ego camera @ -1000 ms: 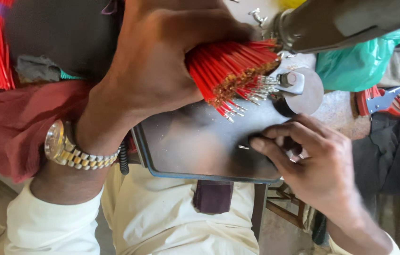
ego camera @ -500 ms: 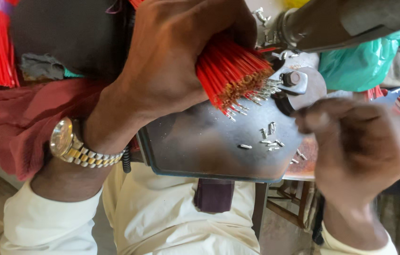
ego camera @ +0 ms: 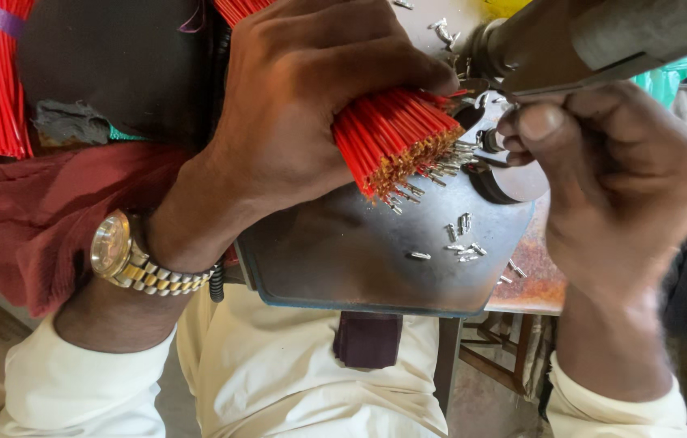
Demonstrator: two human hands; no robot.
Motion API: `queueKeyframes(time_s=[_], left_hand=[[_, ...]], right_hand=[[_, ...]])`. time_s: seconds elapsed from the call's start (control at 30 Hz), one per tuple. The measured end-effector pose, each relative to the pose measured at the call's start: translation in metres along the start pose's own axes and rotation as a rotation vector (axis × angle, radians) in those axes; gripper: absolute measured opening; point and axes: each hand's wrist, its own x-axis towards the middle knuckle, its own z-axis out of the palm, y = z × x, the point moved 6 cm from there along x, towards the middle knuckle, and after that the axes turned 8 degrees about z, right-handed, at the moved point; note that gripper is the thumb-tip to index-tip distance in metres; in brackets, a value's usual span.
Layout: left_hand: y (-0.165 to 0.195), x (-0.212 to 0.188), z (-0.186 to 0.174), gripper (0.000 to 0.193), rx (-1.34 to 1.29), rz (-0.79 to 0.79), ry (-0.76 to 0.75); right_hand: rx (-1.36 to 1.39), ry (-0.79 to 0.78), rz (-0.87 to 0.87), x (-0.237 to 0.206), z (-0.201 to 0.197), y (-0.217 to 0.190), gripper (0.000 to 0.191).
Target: The person holds a bundle of red wires in the left hand and uses a crimping tool in the right hand to attach metal ferrules to the wire ends. The person repeatedly picks up ferrules, aligns them on the exposed wire tips, and crimps them in place, leaving finished wires on the work surface.
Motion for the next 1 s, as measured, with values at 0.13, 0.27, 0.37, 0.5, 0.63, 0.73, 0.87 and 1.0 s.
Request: queueKeyframes(time_s=[0.13, 0.27, 0.37, 0.5, 0.63, 0.73, 0.87, 1.0], left_hand=[[0.000, -0.001, 0.002, 0.017, 0.008, -0.016, 0.003], [0.003, 0.000, 0.000, 0.021, 0.069, -0.008, -0.014], [0.004, 0.001, 0.001, 0.023, 0.079, -0.003, -0.014], [0.004, 0.001, 0.003, 0.024, 0.082, -0.022, -0.034], [0.004, 0.003, 0.003, 0.026, 0.096, -0.011, -0.055], [0.005, 0.008, 0.001, 0.025, 0.069, -0.011, -0.066], [0.002, 0.012, -0.007, 0.022, -0.053, -0.016, -0.162], [0.002, 0.008, -0.012, 0.020, -0.083, 0.017, -0.145]], right_hand=[[0.069, 0.058, 0.019, 0.003, 0.013, 0.015, 0.020], [0.118, 0.021, -0.029, -0.001, 0.018, 0.013, 0.019], [0.082, 0.058, 0.008, -0.002, 0.014, 0.011, 0.019], [-0.016, 0.114, -0.067, -0.001, 0.012, 0.009, 0.019], [-0.047, 0.127, -0.162, -0.002, 0.014, 0.009, 0.018], [-0.118, 0.124, -0.168, 0.000, 0.013, 0.004, 0.017], [-0.140, -0.099, -0.110, 0.004, 0.005, -0.008, 0.009], [-0.424, -0.363, -0.111, -0.013, 0.000, -0.010, 0.019]])
